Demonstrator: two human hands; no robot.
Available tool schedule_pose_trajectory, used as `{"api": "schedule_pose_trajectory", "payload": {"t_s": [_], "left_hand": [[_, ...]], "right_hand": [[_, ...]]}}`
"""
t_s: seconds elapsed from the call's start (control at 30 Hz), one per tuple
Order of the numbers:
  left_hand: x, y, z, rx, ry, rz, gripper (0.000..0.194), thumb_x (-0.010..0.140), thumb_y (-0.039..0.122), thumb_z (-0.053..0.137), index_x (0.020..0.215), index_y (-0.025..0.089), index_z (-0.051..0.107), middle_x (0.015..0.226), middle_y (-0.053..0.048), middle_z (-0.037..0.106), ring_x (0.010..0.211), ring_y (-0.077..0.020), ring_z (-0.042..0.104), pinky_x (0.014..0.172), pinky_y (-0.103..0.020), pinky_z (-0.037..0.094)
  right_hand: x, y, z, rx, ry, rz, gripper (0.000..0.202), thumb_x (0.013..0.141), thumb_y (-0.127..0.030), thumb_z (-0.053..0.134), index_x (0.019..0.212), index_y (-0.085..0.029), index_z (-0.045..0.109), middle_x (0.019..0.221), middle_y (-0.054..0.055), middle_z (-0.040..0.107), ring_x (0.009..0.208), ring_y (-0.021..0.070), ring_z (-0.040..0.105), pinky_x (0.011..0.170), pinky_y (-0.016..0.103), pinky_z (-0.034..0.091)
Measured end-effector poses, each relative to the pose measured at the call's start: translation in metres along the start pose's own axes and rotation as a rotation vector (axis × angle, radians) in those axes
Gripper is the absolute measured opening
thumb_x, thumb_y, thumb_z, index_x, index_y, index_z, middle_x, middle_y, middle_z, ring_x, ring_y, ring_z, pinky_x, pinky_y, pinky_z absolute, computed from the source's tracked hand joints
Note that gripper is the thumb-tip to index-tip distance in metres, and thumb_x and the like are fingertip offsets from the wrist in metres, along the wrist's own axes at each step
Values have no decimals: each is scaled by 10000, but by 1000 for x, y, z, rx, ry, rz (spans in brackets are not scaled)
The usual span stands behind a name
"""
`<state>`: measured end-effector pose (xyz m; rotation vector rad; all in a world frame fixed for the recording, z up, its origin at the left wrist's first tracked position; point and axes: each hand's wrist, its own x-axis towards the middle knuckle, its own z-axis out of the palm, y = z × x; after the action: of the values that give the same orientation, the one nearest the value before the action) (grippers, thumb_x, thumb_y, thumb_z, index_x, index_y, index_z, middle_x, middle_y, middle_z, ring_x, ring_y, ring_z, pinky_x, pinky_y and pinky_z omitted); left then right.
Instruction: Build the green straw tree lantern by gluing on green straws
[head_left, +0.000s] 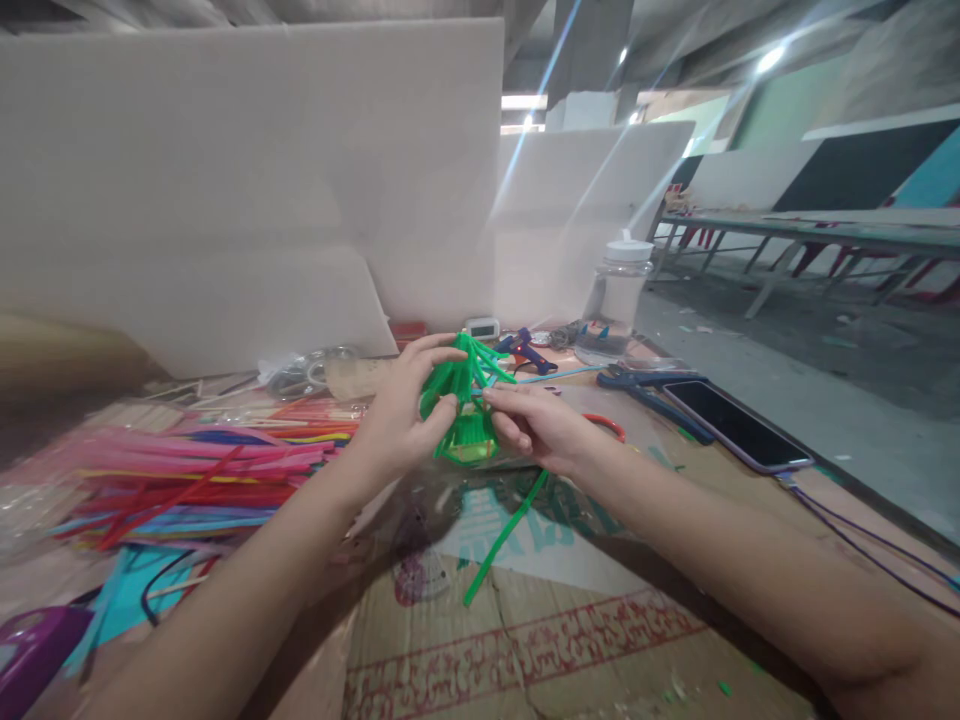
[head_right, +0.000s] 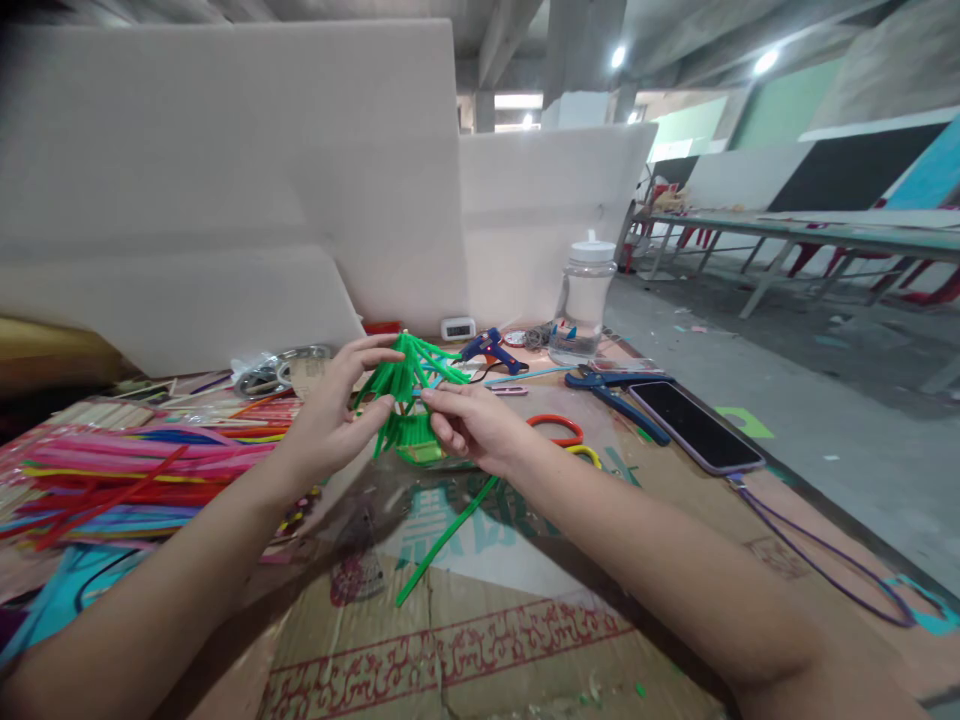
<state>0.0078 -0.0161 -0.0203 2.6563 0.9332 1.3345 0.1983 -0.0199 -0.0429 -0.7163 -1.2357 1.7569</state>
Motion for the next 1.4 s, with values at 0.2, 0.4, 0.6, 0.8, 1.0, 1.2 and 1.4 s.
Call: {"api": "schedule_pose_trajectory", "payload": {"t_s": [0.2,0.4,0.6,0.8,1.0,1.2,1.4], "left_hand": [[1,-4,3,5,14,7,414,828,95,556,1219,215,490,1362,-122,506,1306,-241,472,1095,-472,407],[1,-4,1,36,-3,22,437,823,143,601,1235,224,477,1357,-121,498,1303,-257,471,1094,-481,407],[-1,-2,4,122,5,36,446,820,135,641,1222,221,469,1350,-127,478,1314,-255,460,1094,-484,411],[0,-1,6,136,21,9,393,831,158,660,1170,241,478,1341,-110,480,1296,-260,483,1071,-505,432],[0,-1,3,140,-5,22,410,825,138,645,1189,233,481,1348,-119,478,1302,-263,475,1077,-492,426],[0,-2,4,138,2,26,396,838,143,628,1199,222,487,1352,-123,481,1301,-258,477,1082,-481,422],[-1,-1,4,171,-2,22,392,860,161,617,1221,223,476,1363,-128,476,1310,-259,468,1088,-483,417]], "right_hand": [[-1,-1,0,21,0,12,360,763,-403,705,568,-182,498,353,-79,457,304,40,300,346,184,217],[-1,1,-1,12,-21,20,395,781,-416,697,547,-185,478,352,-79,449,310,37,307,353,178,235],[-1,-1,2,25,-20,31,378,777,-401,695,546,-182,491,341,-74,448,296,40,303,335,173,224],[-1,1,1,32,-31,23,374,765,-413,711,564,-179,500,350,-77,459,295,38,304,333,169,229],[-1,2,0,15,-31,9,402,789,-415,693,540,-176,489,352,-77,447,309,33,308,349,166,244],[0,2,0,34,-31,10,372,804,-397,687,572,-179,494,352,-82,453,297,34,301,340,167,234],[0,1,1,43,-24,8,352,806,-385,684,589,-182,495,353,-81,460,297,35,320,345,157,246]]}}
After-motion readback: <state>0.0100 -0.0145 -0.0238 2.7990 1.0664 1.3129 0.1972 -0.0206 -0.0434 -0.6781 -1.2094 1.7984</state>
